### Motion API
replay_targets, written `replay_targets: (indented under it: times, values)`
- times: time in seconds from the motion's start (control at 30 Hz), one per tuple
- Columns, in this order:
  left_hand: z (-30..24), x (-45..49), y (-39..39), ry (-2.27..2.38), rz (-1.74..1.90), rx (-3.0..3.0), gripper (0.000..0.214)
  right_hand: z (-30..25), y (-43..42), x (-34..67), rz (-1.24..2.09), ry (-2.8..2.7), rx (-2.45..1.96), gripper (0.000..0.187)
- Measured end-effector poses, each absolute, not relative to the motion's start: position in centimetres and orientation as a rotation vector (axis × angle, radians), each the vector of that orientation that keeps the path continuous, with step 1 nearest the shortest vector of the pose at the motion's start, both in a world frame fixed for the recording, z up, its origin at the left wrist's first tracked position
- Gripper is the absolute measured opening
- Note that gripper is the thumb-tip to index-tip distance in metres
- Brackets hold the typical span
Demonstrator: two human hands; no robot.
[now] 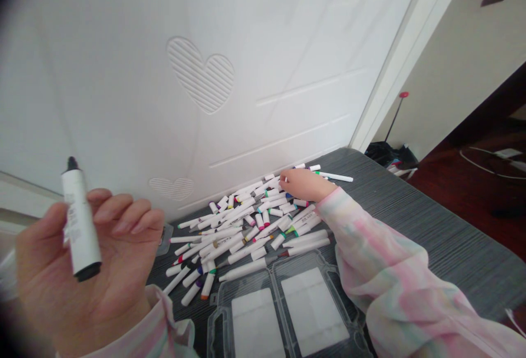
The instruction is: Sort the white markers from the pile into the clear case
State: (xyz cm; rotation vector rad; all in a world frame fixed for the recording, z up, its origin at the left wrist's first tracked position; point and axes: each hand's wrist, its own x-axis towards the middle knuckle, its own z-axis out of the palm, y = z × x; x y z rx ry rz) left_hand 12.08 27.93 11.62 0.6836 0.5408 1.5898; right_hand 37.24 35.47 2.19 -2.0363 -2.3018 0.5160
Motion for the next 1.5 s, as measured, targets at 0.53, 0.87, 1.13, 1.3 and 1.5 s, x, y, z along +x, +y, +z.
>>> replay_targets:
  times: [0.53, 0.87, 1.13, 1.3, 1.5]
  values:
    - [11.6, 11.9, 27.8, 0.54, 1.581, 0.676, 0.014, 2.2, 35.8, 38.2, 0.486, -2.316, -2.041, 0.031]
    - [11.7, 12.1, 27.8, 0.532, 1.578, 0.68, 0.014, 1.9, 35.8, 37.9, 0.532, -2.353, -1.969, 0.032]
    - [11.6, 12.0, 27.9, 0.533, 1.569, 0.675, 0.014, 2.3, 35.6, 37.7, 0.61, -2.308, -1.867, 0.031]
    - [11.5, 11.9, 27.9, 0.534, 1.569, 0.675, 0.014, 2.2, 36.1, 39.0, 0.622, -2.085, -1.93, 0.032]
    - [11.6, 11.9, 27.9, 0.539, 1.564, 0.667, 0.014, 2.2, 36.4, 39.3, 0.489, -2.162, -1.965, 0.033]
